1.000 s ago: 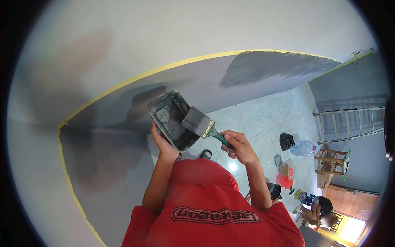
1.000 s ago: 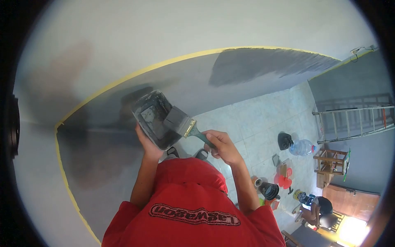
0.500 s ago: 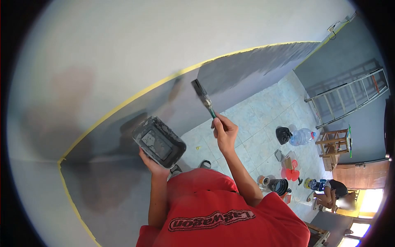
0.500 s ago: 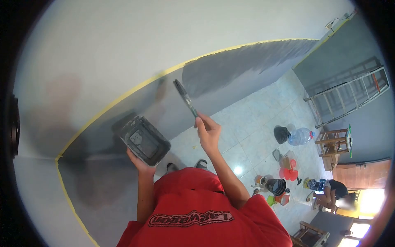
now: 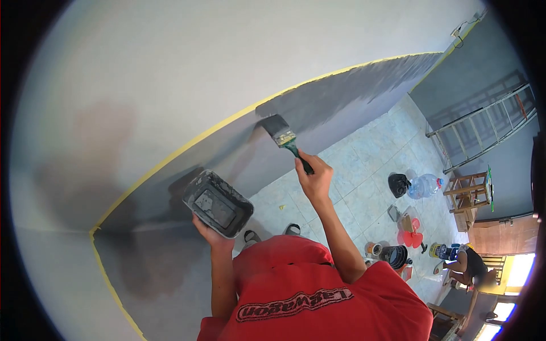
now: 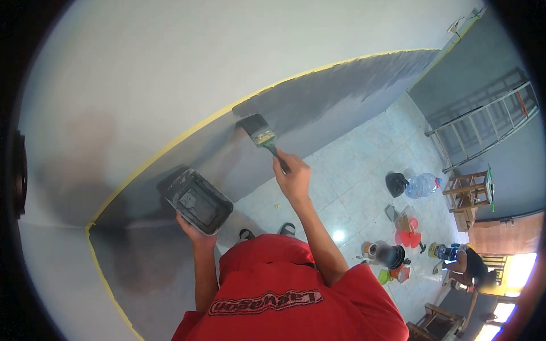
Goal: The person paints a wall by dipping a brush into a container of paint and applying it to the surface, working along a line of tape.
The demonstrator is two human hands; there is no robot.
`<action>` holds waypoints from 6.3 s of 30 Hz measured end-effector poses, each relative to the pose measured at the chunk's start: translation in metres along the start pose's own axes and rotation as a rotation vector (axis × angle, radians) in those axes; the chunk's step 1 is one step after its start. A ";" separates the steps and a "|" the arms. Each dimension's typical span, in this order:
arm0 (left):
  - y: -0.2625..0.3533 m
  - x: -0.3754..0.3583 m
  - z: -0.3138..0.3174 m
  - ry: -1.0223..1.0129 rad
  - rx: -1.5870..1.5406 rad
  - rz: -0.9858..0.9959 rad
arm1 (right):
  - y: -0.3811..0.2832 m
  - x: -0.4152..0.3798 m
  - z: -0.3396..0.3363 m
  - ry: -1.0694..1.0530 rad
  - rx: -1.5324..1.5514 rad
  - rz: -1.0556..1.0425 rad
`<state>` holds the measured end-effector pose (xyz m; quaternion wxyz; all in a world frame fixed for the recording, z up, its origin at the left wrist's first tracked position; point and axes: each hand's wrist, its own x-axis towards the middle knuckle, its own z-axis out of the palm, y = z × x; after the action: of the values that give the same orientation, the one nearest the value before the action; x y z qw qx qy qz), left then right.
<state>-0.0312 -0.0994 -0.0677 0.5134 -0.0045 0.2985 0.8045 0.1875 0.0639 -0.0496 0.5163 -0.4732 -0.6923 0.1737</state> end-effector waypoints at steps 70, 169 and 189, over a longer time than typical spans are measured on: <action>0.015 0.006 -0.027 -0.068 0.142 -0.160 | 0.087 -0.003 0.056 0.033 0.202 0.405; -0.004 -0.004 0.011 0.271 0.382 -0.152 | 0.315 0.044 0.080 -0.001 0.777 1.050; 0.000 0.004 -0.008 0.309 0.378 -0.190 | 0.402 0.022 0.072 -0.358 -0.027 0.842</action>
<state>-0.0354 -0.0999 -0.0755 0.5270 -0.0593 0.5164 0.6724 0.3152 0.2981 -0.3596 0.2669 -0.6827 -0.5201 0.4383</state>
